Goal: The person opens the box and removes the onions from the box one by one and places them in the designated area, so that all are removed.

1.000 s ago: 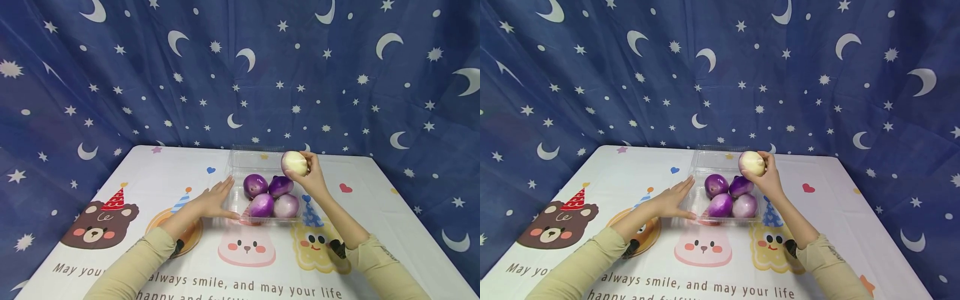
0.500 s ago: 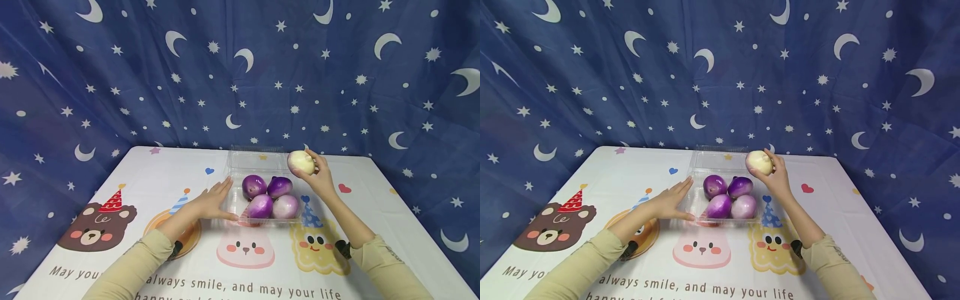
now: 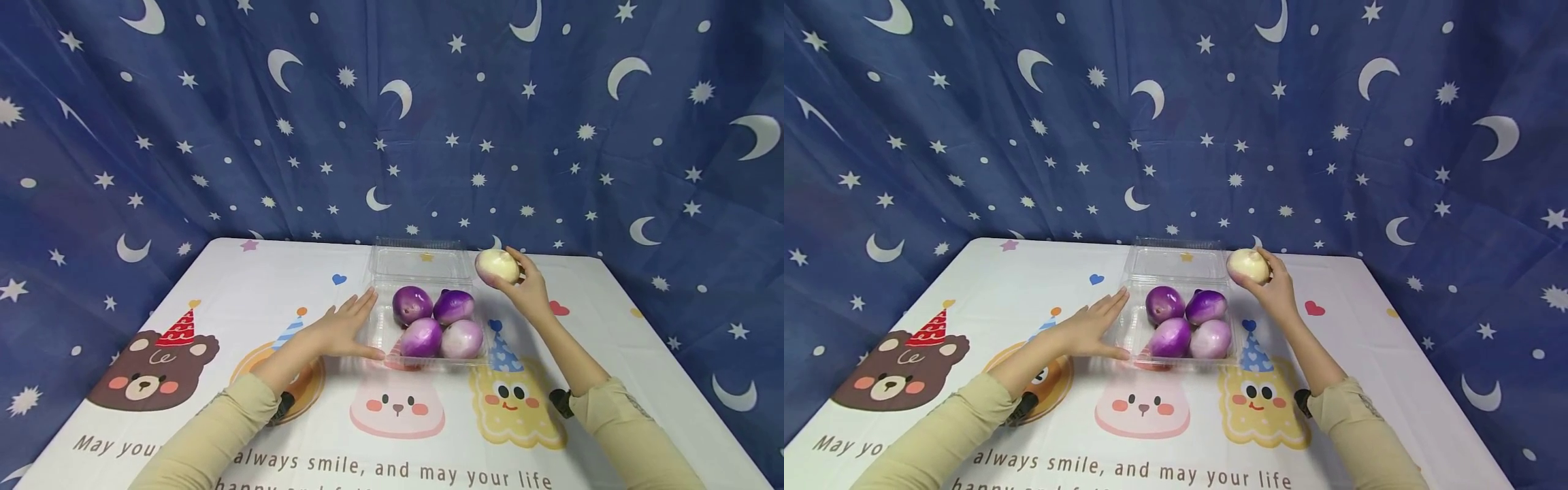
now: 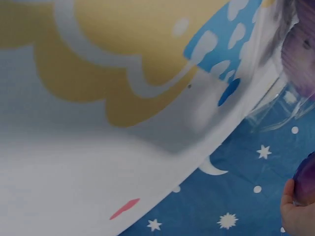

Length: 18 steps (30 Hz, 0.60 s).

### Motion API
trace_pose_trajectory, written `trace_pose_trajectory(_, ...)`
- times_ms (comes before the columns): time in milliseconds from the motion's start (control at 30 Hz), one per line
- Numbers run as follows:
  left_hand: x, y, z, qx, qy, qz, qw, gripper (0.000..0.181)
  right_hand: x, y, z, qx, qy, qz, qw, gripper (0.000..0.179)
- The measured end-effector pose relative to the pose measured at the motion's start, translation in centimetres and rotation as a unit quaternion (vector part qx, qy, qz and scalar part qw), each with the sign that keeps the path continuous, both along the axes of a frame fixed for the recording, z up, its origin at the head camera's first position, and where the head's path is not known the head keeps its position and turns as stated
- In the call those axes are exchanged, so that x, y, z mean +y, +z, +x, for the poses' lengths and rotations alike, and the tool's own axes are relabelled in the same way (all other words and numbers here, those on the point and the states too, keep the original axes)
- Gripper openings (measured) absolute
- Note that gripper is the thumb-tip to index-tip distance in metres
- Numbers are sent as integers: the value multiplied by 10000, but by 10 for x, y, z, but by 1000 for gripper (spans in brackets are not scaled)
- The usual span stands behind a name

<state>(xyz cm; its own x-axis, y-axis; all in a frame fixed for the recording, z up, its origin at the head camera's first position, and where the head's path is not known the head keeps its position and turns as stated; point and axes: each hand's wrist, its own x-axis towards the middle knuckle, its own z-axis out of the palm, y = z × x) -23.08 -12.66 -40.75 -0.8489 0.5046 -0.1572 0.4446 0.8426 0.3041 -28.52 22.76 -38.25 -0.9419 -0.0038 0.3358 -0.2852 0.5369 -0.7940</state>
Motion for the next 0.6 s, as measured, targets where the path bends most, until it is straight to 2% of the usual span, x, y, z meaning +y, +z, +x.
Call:
trace_pose_trajectory(300, -1, 1, -6, -110, -75, 85, 9999, 117, 10, -4, -10, -192, 27, -8, 9998, 65)
trace_pose_trajectory(467, -1, 2, -4, -212, -76, 122, 9997, 117, 13, -14, -16, -353, -26, 3, 9994, 66)
trace_pose_trajectory(600, 0, 1, -3, -151, -87, 113, 9998, 117, 17, -20, -20, -286, -40, 29, 9996, 66)
